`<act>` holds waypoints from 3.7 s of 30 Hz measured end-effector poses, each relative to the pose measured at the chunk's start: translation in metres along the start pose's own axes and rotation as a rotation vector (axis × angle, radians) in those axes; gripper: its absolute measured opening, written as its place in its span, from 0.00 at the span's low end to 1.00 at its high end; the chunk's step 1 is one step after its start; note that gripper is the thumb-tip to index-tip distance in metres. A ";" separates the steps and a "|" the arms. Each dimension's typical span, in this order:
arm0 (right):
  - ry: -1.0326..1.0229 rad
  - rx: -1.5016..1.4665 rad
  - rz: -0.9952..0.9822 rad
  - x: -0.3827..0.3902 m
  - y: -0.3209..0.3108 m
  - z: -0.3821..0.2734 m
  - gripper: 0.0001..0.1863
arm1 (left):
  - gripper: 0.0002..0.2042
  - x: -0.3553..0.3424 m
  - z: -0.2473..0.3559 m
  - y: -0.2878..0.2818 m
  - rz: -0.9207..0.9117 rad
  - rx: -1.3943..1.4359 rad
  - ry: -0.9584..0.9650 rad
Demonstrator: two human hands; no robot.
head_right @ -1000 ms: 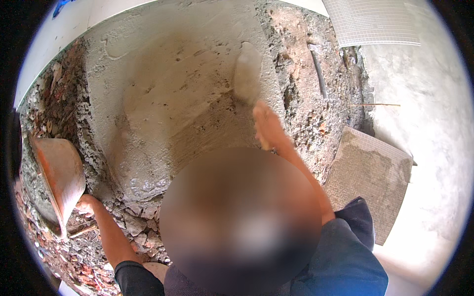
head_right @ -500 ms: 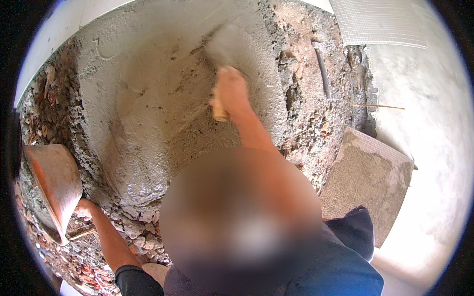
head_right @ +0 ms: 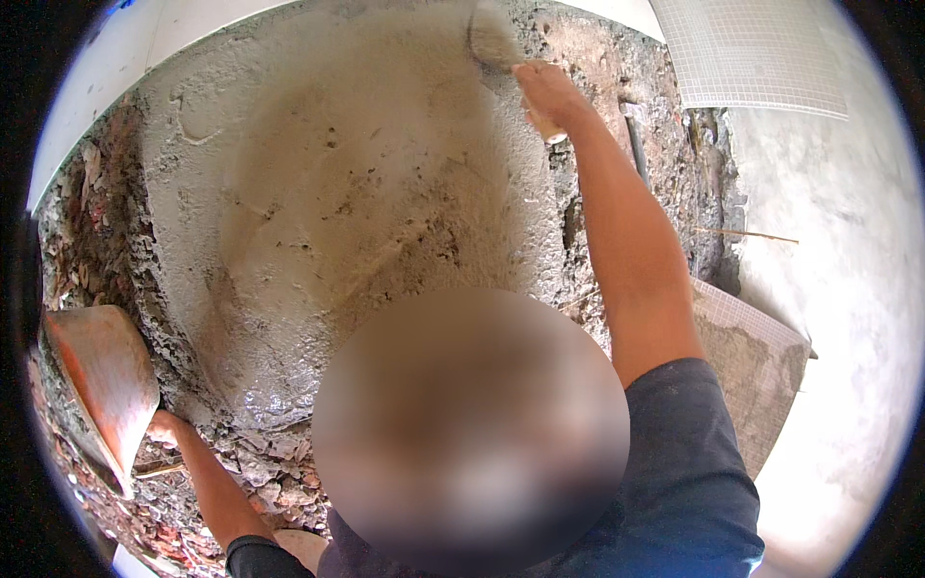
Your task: The person spreads cement on the floor using a trowel, then places a large ceramic tile onto the cement and taps it with a rubber mallet to level it. The person repeats the process of spreading cement and setting tiles across the floor area.
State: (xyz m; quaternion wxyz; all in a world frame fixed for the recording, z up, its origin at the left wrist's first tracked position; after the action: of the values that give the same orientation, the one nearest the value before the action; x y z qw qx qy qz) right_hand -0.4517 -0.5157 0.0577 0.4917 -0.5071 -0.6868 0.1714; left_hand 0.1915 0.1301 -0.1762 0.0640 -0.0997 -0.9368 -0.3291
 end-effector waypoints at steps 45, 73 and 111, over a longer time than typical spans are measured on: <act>-0.750 0.671 -0.530 0.233 0.233 -0.072 0.29 | 0.30 0.055 -0.025 -0.019 -0.465 -0.514 -0.096; -0.154 0.265 0.020 0.339 0.191 0.053 0.28 | 0.22 -0.039 -0.017 -0.010 0.095 -0.708 0.534; -0.555 0.304 -0.121 0.235 0.208 -0.056 0.26 | 0.24 0.216 -0.148 0.071 0.299 -2.973 0.547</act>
State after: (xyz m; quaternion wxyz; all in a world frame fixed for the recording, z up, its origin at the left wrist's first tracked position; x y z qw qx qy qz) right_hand -0.2950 -0.2381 0.0489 0.3651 -0.3201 -0.7900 0.3744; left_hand 0.0060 0.1229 0.0217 0.1067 -0.1006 0.2945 -0.9443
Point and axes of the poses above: each hand's wrist, its own x-axis away from the middle knuckle, its own y-axis out of the palm, z = x × y, the point moved 5 cm from there along -x, towards the middle knuckle, and after that the axes turned 2 degrees about z, right-handed, at the moved point
